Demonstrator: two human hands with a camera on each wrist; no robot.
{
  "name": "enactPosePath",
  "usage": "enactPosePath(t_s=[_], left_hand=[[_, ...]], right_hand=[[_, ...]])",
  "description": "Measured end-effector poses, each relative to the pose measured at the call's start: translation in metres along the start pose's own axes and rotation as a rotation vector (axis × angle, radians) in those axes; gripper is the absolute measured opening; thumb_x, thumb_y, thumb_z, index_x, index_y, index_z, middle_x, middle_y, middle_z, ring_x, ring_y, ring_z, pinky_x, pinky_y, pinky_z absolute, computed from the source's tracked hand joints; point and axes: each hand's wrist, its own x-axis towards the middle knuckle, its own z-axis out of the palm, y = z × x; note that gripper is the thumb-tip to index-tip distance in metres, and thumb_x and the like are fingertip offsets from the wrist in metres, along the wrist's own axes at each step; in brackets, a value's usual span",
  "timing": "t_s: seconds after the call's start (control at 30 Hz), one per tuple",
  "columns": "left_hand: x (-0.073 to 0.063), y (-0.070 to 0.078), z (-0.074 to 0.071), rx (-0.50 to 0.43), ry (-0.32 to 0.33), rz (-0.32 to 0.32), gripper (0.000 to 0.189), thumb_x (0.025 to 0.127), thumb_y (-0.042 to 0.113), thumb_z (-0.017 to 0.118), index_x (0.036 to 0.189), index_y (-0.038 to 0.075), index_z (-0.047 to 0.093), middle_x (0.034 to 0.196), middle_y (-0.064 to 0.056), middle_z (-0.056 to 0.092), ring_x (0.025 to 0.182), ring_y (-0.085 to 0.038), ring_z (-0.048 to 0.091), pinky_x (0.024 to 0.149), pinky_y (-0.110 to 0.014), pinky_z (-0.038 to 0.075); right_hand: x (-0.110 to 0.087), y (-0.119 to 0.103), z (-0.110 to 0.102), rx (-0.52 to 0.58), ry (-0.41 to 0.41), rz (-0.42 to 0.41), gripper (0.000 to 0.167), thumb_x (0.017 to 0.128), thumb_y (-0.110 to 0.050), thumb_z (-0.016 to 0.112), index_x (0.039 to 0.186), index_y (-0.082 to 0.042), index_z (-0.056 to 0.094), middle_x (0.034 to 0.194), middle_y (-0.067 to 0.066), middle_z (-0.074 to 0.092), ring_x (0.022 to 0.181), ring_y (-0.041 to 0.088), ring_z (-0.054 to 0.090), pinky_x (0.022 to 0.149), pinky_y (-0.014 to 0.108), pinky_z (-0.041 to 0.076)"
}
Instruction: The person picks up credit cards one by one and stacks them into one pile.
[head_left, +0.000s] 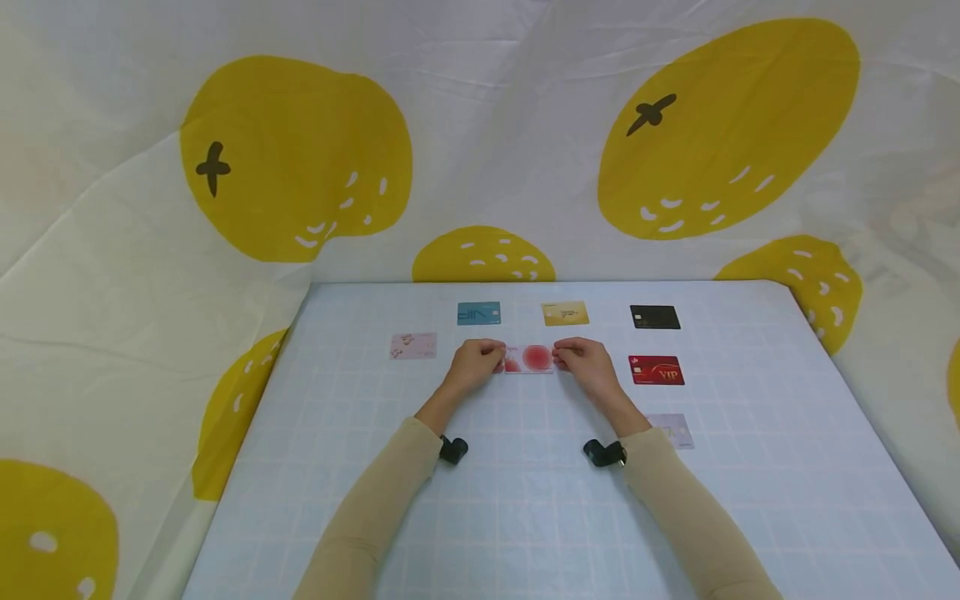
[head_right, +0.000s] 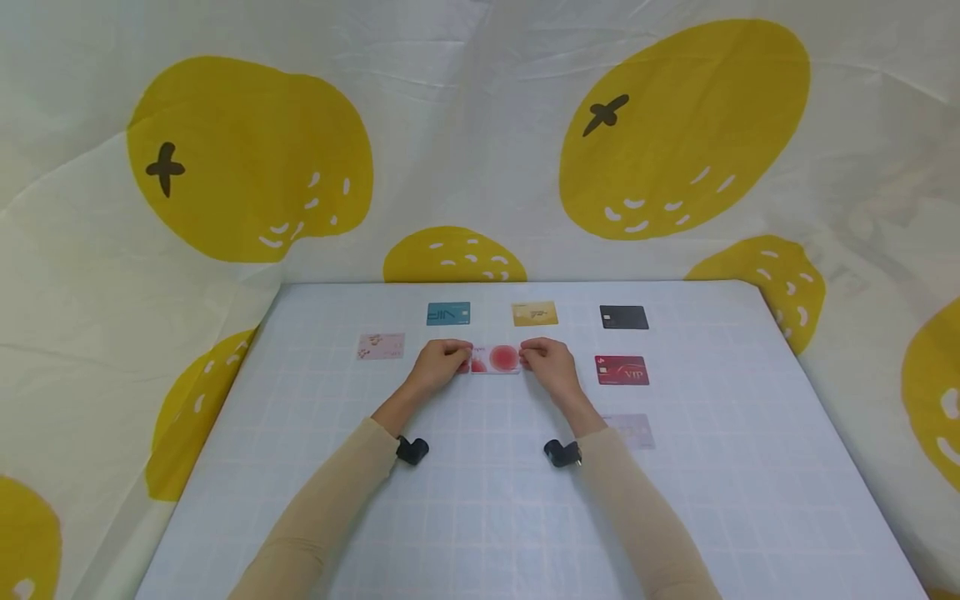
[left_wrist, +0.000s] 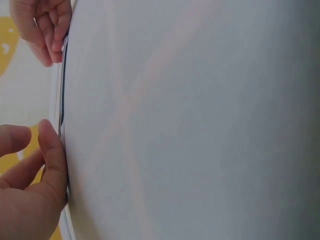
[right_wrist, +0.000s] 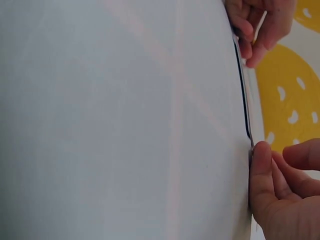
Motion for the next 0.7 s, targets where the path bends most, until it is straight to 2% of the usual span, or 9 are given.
enactPosePath(t_s=[0.13, 0.27, 0.5, 0.7], left_hand=[[-0.003, -0.001, 0.0, -0.018, 0.007, -0.002, 0.032, 0.101, 0.03, 0.061, 0.126, 0.012, 0.068, 0.1, -0.001, 0.067, 0.087, -0.019, 0.064, 0.082, -0.028, 0.056], [-0.015, -0.005, -0.007, -0.048, 0.015, 0.001, 0.03, 0.1, 0.03, 0.063, 0.124, 0.012, 0.068, 0.106, -0.002, 0.066, 0.085, -0.018, 0.066, 0.08, -0.027, 0.057], [-0.049, -0.01, -0.027, -0.092, 0.017, 0.051, 0.027, 0.1, 0.025, 0.064, 0.119, 0.006, 0.068, 0.099, -0.005, 0.069, 0.081, -0.017, 0.069, 0.076, -0.027, 0.058], [-0.084, -0.016, -0.038, -0.155, -0.002, 0.053, 0.03, 0.099, 0.024, 0.064, 0.121, 0.003, 0.067, 0.103, -0.009, 0.07, 0.086, -0.019, 0.069, 0.076, -0.029, 0.059]], right_hand=[[-0.004, -0.001, -0.001, -0.008, 0.0, 0.01, 0.029, 0.103, -0.019, 0.058, 0.126, -0.002, 0.064, 0.121, 0.014, 0.065, 0.103, 0.025, 0.065, 0.088, 0.027, 0.055], [-0.012, -0.002, -0.001, -0.015, -0.013, 0.016, 0.03, 0.102, -0.023, 0.059, 0.126, -0.005, 0.064, 0.121, 0.013, 0.064, 0.102, 0.025, 0.064, 0.087, 0.027, 0.055], [-0.034, -0.005, 0.006, 0.026, -0.048, -0.011, 0.03, 0.101, -0.024, 0.062, 0.124, -0.004, 0.065, 0.115, 0.013, 0.068, 0.098, 0.024, 0.066, 0.083, 0.024, 0.056], [-0.059, -0.005, 0.018, 0.077, -0.103, -0.026, 0.031, 0.101, -0.023, 0.062, 0.124, -0.002, 0.064, 0.114, 0.016, 0.068, 0.098, 0.026, 0.066, 0.085, 0.025, 0.055]])
